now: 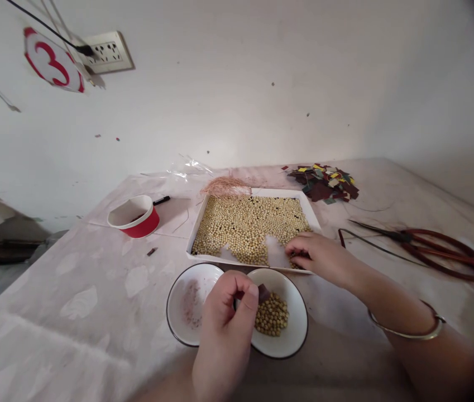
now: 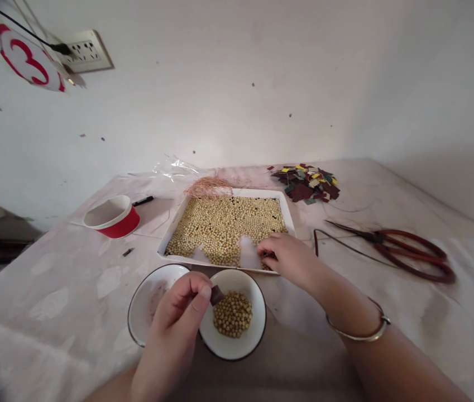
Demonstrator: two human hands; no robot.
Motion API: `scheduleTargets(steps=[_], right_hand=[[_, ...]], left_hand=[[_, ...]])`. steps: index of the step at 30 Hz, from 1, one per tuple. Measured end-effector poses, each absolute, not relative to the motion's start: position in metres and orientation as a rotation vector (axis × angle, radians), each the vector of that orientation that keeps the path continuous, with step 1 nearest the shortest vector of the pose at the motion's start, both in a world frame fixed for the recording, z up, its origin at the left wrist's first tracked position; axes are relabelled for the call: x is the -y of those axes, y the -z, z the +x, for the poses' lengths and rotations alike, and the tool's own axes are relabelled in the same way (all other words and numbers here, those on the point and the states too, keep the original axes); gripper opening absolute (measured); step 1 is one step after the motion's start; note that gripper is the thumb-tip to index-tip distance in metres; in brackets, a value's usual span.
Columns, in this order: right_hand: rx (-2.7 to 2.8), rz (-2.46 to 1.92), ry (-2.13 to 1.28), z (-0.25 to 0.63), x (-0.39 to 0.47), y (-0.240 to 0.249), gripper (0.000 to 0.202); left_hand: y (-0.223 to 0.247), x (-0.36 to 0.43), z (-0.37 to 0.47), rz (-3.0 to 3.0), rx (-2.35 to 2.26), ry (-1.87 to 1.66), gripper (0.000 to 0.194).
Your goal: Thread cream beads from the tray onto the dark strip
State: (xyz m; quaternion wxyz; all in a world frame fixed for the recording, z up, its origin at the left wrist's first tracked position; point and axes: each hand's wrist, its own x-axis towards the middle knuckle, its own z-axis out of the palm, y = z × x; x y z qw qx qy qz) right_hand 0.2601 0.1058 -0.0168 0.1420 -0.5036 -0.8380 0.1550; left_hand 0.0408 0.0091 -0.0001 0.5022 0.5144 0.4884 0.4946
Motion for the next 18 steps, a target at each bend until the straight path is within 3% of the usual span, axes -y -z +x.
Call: scheduleTargets(steps=[18], right_hand=[[2.454,-1.463,-0.499,0.2607,-0.1088,0.0153,0.011]], left_hand=[[-0.0007,-0.0103,0.0412,1.276,-1.203,-1.167,0.02]])
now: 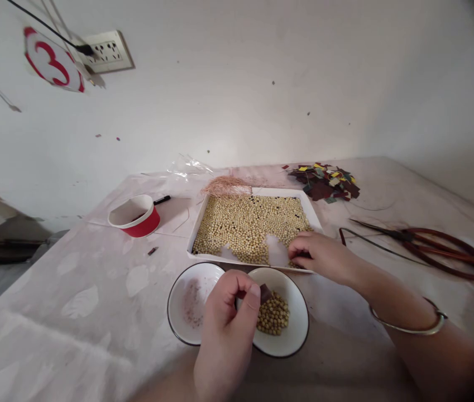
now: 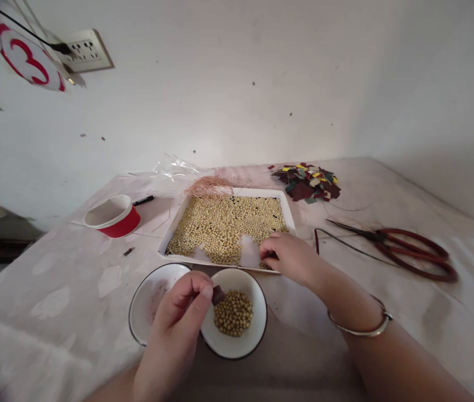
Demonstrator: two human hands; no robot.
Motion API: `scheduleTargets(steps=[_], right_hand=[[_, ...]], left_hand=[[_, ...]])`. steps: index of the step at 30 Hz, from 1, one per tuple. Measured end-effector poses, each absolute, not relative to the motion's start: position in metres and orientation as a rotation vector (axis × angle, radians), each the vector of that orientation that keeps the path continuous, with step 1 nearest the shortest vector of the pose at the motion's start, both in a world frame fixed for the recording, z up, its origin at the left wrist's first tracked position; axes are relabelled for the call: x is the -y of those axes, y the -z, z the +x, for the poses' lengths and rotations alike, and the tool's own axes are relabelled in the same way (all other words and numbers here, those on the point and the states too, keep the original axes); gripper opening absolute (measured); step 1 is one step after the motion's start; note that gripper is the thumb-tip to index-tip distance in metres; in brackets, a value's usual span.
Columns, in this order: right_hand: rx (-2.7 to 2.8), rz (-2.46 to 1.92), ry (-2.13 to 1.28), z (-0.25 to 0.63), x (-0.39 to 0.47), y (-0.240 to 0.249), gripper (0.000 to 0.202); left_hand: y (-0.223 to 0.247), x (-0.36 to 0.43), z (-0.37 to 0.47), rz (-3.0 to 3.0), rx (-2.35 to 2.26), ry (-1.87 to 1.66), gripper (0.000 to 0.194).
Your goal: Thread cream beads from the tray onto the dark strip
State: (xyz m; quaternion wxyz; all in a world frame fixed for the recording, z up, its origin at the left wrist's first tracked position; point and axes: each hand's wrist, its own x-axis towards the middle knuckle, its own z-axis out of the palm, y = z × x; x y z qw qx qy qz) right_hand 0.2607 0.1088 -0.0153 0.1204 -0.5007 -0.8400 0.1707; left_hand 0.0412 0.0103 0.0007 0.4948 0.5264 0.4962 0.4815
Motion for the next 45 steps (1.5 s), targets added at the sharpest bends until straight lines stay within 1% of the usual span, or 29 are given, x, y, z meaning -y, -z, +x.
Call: scheduleTargets(steps=[11,14,16,18,22,28,30,33,45], right_hand=[[2.334,-1.514,-0.51,0.262,-0.107,0.015,0.012],[2.243,-1.509,-0.497,0.259,-0.103,0.004,0.012],[2.17,-1.437,-0.478,0.252,-0.093,-0.011,0.013],[2.104,-1.227,-0.479,0.239,-0.078,-0.027,0.014],[2.198,-0.939,-0.501,0.211,-0.045,-0.044,0.01],[2.366,-0.843,-0.283,0.196,-0.036,-0.032,0.018],[2.35,-0.846,-0.25,0.196,-0.038,-0.029,0.017],[2.317,-0.857,-0.268,0.197,-0.039,-0.029,0.014],[2.319,-0.843,-0.268,0.196,-0.038,-0.026,0.015]], left_hand=[[0.0,-0.009,0.039,1.289,-1.211,-1.156,0.021],[-0.001,-0.009,0.04,1.271,-1.21,-1.162,0.02],[-0.002,-0.009,0.041,1.257,-1.215,-1.157,0.019],[-0.004,-0.009,0.041,1.25,-1.211,-1.15,0.018],[-0.009,-0.01,0.039,1.261,-1.199,-1.131,0.02],[-0.012,-0.01,0.036,1.25,-1.187,-1.109,0.021],[-0.011,-0.01,0.036,1.255,-1.19,-1.118,0.021],[-0.009,-0.01,0.036,1.255,-1.202,-1.131,0.022],[-0.01,-0.011,0.036,1.226,-1.185,-1.124,0.02]])
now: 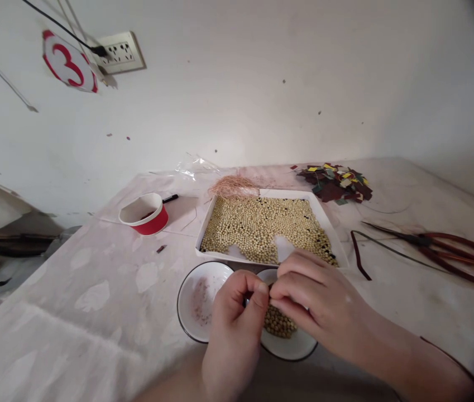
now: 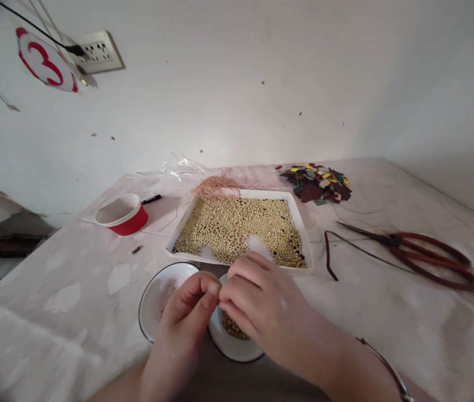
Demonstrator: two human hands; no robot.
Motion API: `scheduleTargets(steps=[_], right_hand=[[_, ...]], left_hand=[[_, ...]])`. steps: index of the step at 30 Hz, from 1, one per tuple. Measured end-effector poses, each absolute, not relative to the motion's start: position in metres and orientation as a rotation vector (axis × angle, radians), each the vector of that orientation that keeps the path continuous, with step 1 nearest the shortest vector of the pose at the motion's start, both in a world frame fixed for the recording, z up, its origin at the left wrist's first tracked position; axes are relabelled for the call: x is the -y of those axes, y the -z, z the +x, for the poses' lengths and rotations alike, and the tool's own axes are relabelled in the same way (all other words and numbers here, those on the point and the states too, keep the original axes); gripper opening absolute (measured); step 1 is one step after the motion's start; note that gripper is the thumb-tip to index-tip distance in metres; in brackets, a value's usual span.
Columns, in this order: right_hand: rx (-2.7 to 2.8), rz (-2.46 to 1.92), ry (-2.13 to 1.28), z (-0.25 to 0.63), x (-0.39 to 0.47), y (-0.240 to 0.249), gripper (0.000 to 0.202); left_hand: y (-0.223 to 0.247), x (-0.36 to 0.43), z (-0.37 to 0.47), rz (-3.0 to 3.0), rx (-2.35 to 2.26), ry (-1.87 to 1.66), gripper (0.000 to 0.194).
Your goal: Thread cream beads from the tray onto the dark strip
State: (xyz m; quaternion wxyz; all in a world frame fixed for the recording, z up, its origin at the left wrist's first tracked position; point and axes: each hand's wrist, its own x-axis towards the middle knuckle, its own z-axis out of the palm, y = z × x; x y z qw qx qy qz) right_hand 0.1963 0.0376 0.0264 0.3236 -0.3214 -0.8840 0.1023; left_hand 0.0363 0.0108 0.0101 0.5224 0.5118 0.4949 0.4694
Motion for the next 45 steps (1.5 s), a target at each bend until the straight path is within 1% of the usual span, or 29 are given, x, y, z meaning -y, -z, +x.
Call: scheduleTargets(steps=[9,16,18,22,24,30,39,45], right_hand=[[2.229,-0.909,-0.306,0.208,-0.051,-0.027,0.011],[2.387,-1.058,-0.56,0.225,-0.068,-0.018,0.009],[2.334,-1.147,-0.525,0.233,-0.076,-0.013,0.013],[2.227,-1.435,-0.31,0.253,-0.094,0.001,0.015],[2.243,-1.501,-0.288,0.26,-0.101,0.01,0.016],[2.293,-1.532,-0.316,0.264,-0.108,0.03,0.016],[2.274,-1.649,-0.351,0.265,-0.106,0.026,0.02],[2.255,-1.694,-0.28,0.264,-0.102,0.023,0.018]], left_hand=[[-0.007,-0.011,0.038,1.203,-1.183,-1.189,0.02],[-0.008,-0.011,0.037,1.216,-1.215,-1.219,0.023],[-0.006,-0.011,0.037,1.217,-1.218,-1.222,0.023],[-0.003,-0.01,0.038,1.223,-1.204,-1.204,0.022],[-0.002,-0.011,0.038,1.227,-1.199,-1.193,0.023],[0.001,-0.011,0.037,1.218,-1.167,-1.212,0.02],[0.002,-0.011,0.039,1.236,-1.152,-1.262,0.017],[0.003,-0.012,0.04,1.234,-1.116,-1.279,0.015]])
